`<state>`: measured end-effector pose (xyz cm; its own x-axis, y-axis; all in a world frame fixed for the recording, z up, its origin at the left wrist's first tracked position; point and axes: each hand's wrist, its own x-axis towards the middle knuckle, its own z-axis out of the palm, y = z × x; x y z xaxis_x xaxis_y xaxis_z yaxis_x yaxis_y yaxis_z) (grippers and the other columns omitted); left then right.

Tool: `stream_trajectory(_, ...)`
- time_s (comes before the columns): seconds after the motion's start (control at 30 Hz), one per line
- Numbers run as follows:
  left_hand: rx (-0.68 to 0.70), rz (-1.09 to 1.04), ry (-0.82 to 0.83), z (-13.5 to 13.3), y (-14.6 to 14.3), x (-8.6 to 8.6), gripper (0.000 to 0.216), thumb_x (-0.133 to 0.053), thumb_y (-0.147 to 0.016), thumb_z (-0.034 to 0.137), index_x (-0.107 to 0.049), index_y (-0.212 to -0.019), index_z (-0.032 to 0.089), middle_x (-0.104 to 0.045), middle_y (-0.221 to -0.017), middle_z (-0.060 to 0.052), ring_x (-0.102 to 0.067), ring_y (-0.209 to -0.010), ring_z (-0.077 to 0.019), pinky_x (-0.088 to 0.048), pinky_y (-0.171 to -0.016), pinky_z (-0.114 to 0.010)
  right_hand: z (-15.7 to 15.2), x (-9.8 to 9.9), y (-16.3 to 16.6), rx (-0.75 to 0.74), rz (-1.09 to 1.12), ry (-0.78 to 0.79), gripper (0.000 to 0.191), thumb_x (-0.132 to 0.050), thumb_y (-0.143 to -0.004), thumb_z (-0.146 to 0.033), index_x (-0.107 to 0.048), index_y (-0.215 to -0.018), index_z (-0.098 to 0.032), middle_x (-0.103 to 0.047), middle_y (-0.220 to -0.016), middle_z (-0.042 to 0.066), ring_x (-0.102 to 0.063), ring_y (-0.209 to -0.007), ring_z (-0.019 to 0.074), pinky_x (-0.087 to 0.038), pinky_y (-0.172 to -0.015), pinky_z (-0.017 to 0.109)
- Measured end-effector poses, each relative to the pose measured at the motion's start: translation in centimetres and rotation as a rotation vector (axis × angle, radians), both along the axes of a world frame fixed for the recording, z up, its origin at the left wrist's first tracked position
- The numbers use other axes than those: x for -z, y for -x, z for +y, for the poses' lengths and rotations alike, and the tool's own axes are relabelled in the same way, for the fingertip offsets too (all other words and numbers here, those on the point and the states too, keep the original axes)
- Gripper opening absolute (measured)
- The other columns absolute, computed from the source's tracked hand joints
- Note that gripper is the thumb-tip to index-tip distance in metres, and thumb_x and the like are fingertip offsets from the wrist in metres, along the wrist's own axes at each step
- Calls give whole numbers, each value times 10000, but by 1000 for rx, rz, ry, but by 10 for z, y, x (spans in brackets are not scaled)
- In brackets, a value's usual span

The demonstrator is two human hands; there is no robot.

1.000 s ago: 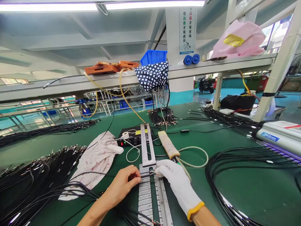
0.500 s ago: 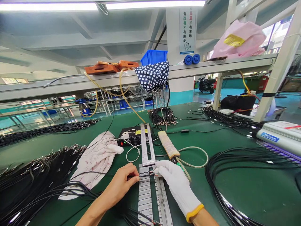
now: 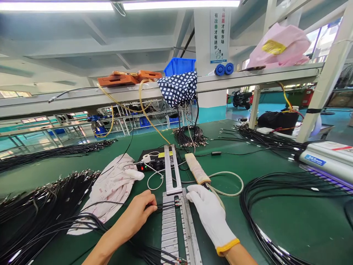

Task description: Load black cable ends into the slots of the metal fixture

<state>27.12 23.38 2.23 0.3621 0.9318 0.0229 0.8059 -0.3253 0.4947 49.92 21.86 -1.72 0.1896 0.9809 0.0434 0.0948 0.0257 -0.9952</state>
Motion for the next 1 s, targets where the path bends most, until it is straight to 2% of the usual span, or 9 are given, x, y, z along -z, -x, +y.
stream_trajectory(0.3, -15, 61, 66, -2, 0, -6, 126, -516, -879, 79, -526, -755, 102, -516, -928, -32, -466, -832, -116, -331, -760, -263, 0, -4, 0, -5, 19, 56, 705, -521, -584, -600, -638, -1071, -104, -669, -990, 124, -648, -957, 261, -478, -989, 389)
stream_trajectory(0.57, 19, 48, 27, 3, 5, 7, 120, -494, -878, 109, -524, -762, 107, -510, -919, -32, -467, -827, -122, -333, -752, -273, -2, -11, 2, 0, 19, 82, 706, -513, -565, -606, -638, -1059, -117, -673, -978, 79, -635, -959, 251, -467, -1005, 379)
stream_trajectory(0.73, 23, 66, 40, 2, 3, 5, 125, -493, -891, 113, -529, -772, 109, -512, -921, -34, -464, -828, -123, -332, -761, -275, -6, -12, 1, 0, 4, 102, 724, -498, -561, -622, -635, -1078, -134, -671, -999, 57, -628, -978, 232, -453, -1009, 355)
stream_trajectory(1.0, 34, 134, 32, -1, 2, 1, 130, -461, -903, 75, -491, -779, 105, -497, -956, -38, -463, -880, -130, -333, -780, -278, -5, -8, 0, 3, 15, 93, 441, -524, -762, -384, -649, -1084, -110, -676, -987, 65, -641, -959, 209, -451, -991, 338)
